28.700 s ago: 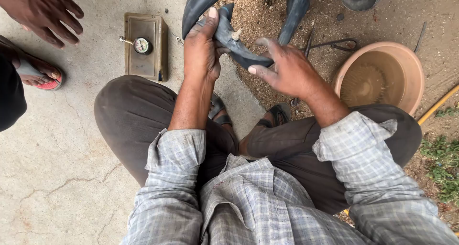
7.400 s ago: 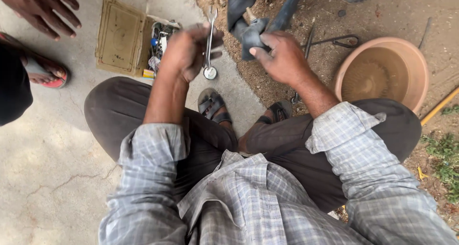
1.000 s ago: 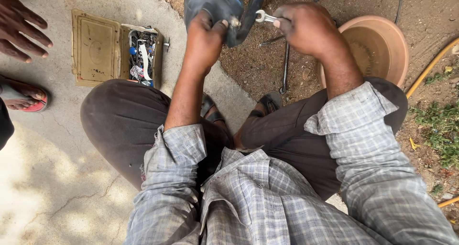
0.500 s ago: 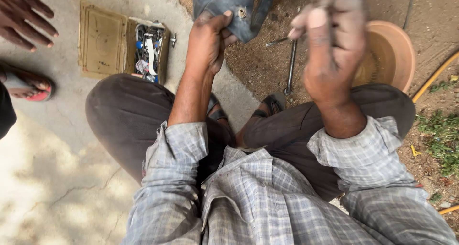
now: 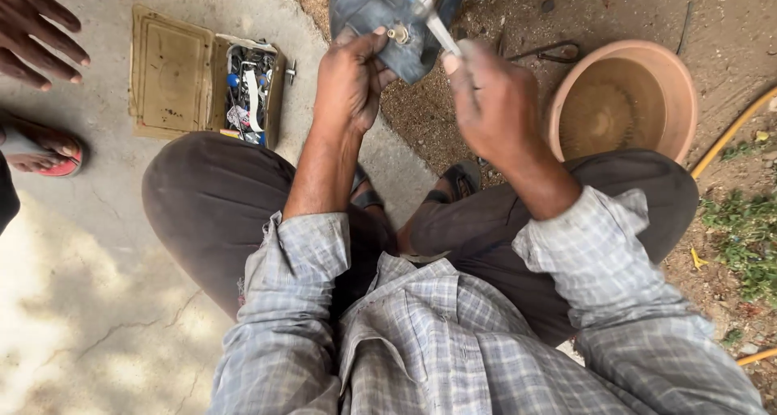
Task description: Repairing a punctured motorcycle tire inner tube by inspecting the valve and patching.
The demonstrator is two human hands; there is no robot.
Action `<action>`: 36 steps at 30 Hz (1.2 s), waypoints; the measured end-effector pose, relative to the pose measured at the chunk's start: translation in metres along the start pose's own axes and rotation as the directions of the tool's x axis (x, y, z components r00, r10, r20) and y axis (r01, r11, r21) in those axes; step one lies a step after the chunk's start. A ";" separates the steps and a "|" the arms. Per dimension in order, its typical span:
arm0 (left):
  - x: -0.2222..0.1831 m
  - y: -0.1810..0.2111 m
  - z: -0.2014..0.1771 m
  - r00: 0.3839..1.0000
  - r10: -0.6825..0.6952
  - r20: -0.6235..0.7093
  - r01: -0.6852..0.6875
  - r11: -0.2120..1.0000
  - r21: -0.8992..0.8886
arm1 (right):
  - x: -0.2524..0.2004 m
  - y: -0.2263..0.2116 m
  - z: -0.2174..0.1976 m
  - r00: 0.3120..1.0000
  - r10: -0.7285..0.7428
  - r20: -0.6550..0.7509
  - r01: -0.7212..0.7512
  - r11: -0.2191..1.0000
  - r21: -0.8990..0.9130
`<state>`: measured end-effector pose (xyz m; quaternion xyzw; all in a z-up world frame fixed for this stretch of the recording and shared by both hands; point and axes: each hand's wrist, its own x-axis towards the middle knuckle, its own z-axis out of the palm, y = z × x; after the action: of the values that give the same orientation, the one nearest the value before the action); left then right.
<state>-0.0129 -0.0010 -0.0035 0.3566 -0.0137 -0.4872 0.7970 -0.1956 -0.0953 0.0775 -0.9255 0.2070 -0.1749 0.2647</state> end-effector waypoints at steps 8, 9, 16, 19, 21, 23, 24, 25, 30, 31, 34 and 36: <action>0.004 -0.006 0.004 1.000 -0.012 0.016 0.013 0.998 -0.055 | -0.003 0.016 0.009 0.992 -0.058 -0.111 0.078 0.980 0.185; 0.002 -0.005 0.001 1.000 -0.001 -0.024 0.000 1.000 -0.022 | -0.003 0.009 0.005 0.996 -0.042 -0.074 0.053 0.986 0.156; 0.002 -0.006 0.002 0.999 -0.038 0.023 0.038 0.999 -0.036 | 0.006 0.044 0.020 1.000 -0.006 -0.018 0.008 0.994 0.112; -0.002 -0.013 -0.008 0.998 -0.040 -0.057 0.043 0.998 0.041 | 0.003 0.075 0.029 0.974 0.146 0.173 -0.194 0.931 0.308; 0.012 -0.022 -0.010 0.995 0.011 -0.098 -0.008 0.999 0.035 | 0.001 0.104 0.034 0.979 0.188 0.078 -0.199 0.802 0.564; 0.011 -0.022 0.001 0.993 -0.050 -0.102 0.051 0.999 0.008 | -0.013 0.132 0.035 0.989 0.084 -0.124 -0.026 0.913 0.407; 0.008 -0.019 0.002 0.987 -0.058 -0.152 0.060 0.998 0.009 | -0.021 0.144 0.040 0.960 -0.101 -0.262 0.168 0.954 0.249; 0.000 -0.028 0.015 0.986 -0.102 -0.130 0.102 0.995 -0.004 | -0.044 0.170 0.037 0.963 -0.070 -0.261 0.130 0.967 0.221; -0.013 -0.004 0.034 0.999 0.036 0.033 -0.039 0.995 0.095 | -0.096 0.287 0.053 0.400 0.913 0.076 -0.857 0.344 0.383; -0.015 -0.009 0.029 0.999 0.032 0.028 -0.034 0.995 0.097 | -0.209 0.366 0.061 0.396 0.914 0.082 -0.860 0.339 0.382; -0.020 -0.008 0.018 0.950 0.237 0.204 -0.290 0.913 0.286 | -0.214 0.480 0.094 0.522 0.848 -0.096 -0.850 0.526 0.032; -0.027 -0.001 0.015 0.915 0.281 0.288 -0.402 0.662 0.633 | -0.201 0.429 0.075 0.243 0.970 0.030 -0.951 0.232 0.202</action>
<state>-0.0339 0.0117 0.0159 0.5721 -0.3238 -0.3168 0.6837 -0.4595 -0.3004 -0.2674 -0.5656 0.7273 -0.0402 0.3867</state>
